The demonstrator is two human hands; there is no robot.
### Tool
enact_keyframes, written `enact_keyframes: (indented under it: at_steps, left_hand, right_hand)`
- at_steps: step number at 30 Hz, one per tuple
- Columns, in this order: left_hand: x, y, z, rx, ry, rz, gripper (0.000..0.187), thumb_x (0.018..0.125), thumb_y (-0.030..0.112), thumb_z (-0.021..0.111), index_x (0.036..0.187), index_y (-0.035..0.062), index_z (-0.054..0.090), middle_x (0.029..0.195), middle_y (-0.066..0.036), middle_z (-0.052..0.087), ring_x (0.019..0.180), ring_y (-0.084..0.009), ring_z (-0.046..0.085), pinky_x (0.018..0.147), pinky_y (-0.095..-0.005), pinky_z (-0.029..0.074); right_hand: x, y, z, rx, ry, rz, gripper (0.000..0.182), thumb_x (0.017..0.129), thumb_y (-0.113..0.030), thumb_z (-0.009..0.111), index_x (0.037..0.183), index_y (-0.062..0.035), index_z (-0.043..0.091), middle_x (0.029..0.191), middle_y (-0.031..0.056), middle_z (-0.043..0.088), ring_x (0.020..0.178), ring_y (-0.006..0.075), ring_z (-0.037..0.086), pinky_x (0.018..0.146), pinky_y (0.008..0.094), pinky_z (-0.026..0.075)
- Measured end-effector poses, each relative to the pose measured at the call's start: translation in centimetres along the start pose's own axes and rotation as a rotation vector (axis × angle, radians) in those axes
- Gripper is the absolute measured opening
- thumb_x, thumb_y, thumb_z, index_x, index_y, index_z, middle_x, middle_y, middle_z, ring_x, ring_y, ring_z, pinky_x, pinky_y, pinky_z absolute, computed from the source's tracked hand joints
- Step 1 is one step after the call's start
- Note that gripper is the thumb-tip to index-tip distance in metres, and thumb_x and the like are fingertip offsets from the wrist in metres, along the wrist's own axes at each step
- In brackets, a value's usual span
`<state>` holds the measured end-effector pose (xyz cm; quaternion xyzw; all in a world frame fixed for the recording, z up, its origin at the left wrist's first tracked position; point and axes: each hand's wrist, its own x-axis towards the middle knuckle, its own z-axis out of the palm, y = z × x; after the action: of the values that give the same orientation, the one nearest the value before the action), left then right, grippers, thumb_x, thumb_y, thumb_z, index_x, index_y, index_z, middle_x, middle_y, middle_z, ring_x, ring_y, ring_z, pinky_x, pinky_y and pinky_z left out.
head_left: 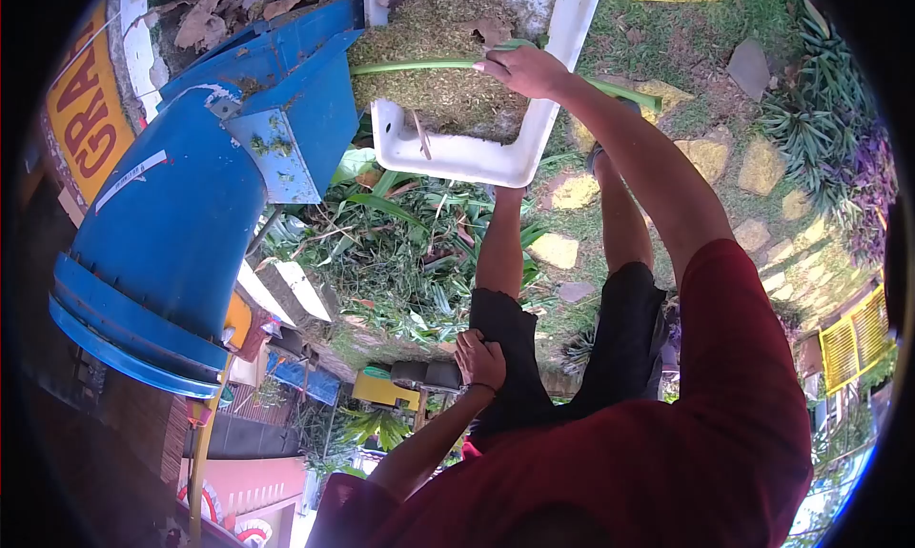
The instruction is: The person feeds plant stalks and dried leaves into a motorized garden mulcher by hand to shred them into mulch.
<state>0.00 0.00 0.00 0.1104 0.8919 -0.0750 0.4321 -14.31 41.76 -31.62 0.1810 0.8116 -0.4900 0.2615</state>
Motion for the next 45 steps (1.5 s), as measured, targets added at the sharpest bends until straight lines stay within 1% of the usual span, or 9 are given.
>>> enact_keyframes:
  at_steps: [2,5,11,14,21,27,33,43,45]
  left_hand:
    - [0.5,-0.3,0.4,-0.007,0.004,-0.021,0.024,0.078,0.016,0.051,0.097,0.0033,0.044,0.098,-0.017,0.047,0.096,-0.0379,0.049,0.084,-0.0503,0.038]
    - [-0.3,0.4,-0.6,-0.018,-0.039,-0.015,0.023,0.078,0.016,0.051,0.097,0.0029,0.044,0.098,-0.017,0.047,0.095,-0.0374,0.049,0.083,-0.0499,0.038]
    - [0.6,0.2,-0.5,-0.011,-0.032,-0.016,0.022,0.078,0.016,0.05,0.094,0.0033,0.043,0.095,-0.017,0.046,0.093,-0.0374,0.049,0.081,-0.0496,0.038]
    - [0.5,0.3,-0.4,-0.006,-0.02,-0.015,0.022,0.078,0.017,0.051,0.093,0.0034,0.042,0.094,-0.016,0.045,0.092,-0.0373,0.049,0.081,-0.0494,0.038]
    - [0.4,1.1,-0.3,-0.052,-0.028,-0.042,0.021,0.077,0.014,0.05,0.092,0.0024,0.041,0.093,-0.018,0.045,0.091,-0.0388,0.048,0.082,-0.0487,0.037]
    - [0.3,1.0,0.3,-0.028,-0.001,-0.032,0.023,0.077,0.017,0.052,0.093,0.0039,0.042,0.092,-0.016,0.046,0.091,-0.0378,0.049,0.081,-0.05,0.038]
    - [0.1,1.5,0.4,-0.042,-0.003,-0.032,0.022,0.077,0.014,0.051,0.093,0.0025,0.042,0.091,-0.018,0.045,0.089,-0.0384,0.047,0.079,-0.0484,0.037]
    - [-0.1,1.5,0.9,-0.086,-0.019,-0.082,0.023,0.076,0.016,0.053,0.093,0.0035,0.042,0.093,-0.017,0.046,0.092,-0.039,0.049,0.081,-0.0504,0.038]
    - [-0.2,1.4,1.1,-0.082,-0.018,-0.088,0.022,0.076,0.016,0.052,0.092,0.0035,0.042,0.093,-0.017,0.046,0.091,-0.0389,0.048,0.081,-0.0502,0.038]
  right_hand:
    - [-2.0,0.2,0.1,-0.078,0.039,0.024,0.055,0.097,-0.061,0.034,0.113,-0.0169,0.064,0.086,0.0138,0.069,0.083,0.035,0.067,0.079,0.0481,0.053]
    - [-6.7,2.3,-0.1,-0.072,0.012,0.159,0.056,0.097,-0.06,0.034,0.11,-0.0159,0.065,0.082,0.0154,0.068,0.08,0.0355,0.067,0.076,0.0477,0.053]
    - [-6.0,0.9,-4.4,-0.061,0.046,0.118,0.055,0.097,-0.06,0.036,0.108,-0.0157,0.066,0.076,0.0161,0.066,0.077,0.0355,0.067,0.072,0.0467,0.054]
    - [-2.4,-0.2,-4.4,-0.131,0.199,-0.023,0.051,0.098,-0.056,0.038,0.106,-0.0142,0.066,0.072,0.0139,0.065,0.071,0.0342,0.066,0.067,0.0481,0.054]
    - [-4.4,4.3,-5.0,-0.341,0.109,0.057,0.058,0.098,-0.06,0.033,0.105,-0.0129,0.066,0.069,0.0152,0.064,0.068,0.0338,0.067,0.066,0.0472,0.055]
    - [-6.8,3.1,-8.2,-0.324,0.062,-0.006,0.061,0.098,-0.061,0.029,0.107,-0.0122,0.064,0.076,0.0153,0.066,0.075,0.0335,0.068,0.069,0.0473,0.056]
    - [-1.6,0.9,-7.7,-0.361,0.158,0.027,0.058,0.099,-0.059,0.029,0.11,-0.0133,0.062,0.081,0.0141,0.067,0.079,0.0333,0.068,0.071,0.0476,0.056]
    - [-9.3,3.6,-11.9,-0.47,-0.018,0.182,0.055,0.099,-0.058,0.031,0.104,-0.0143,0.065,0.084,0.0157,0.067,0.084,0.0347,0.068,0.074,0.0492,0.056]
    - [-7.9,2.5,-12.1,-0.462,0.063,0.162,0.056,0.099,-0.058,0.031,0.104,-0.0136,0.064,0.086,0.0164,0.068,0.086,0.0352,0.068,0.075,0.0493,0.056]
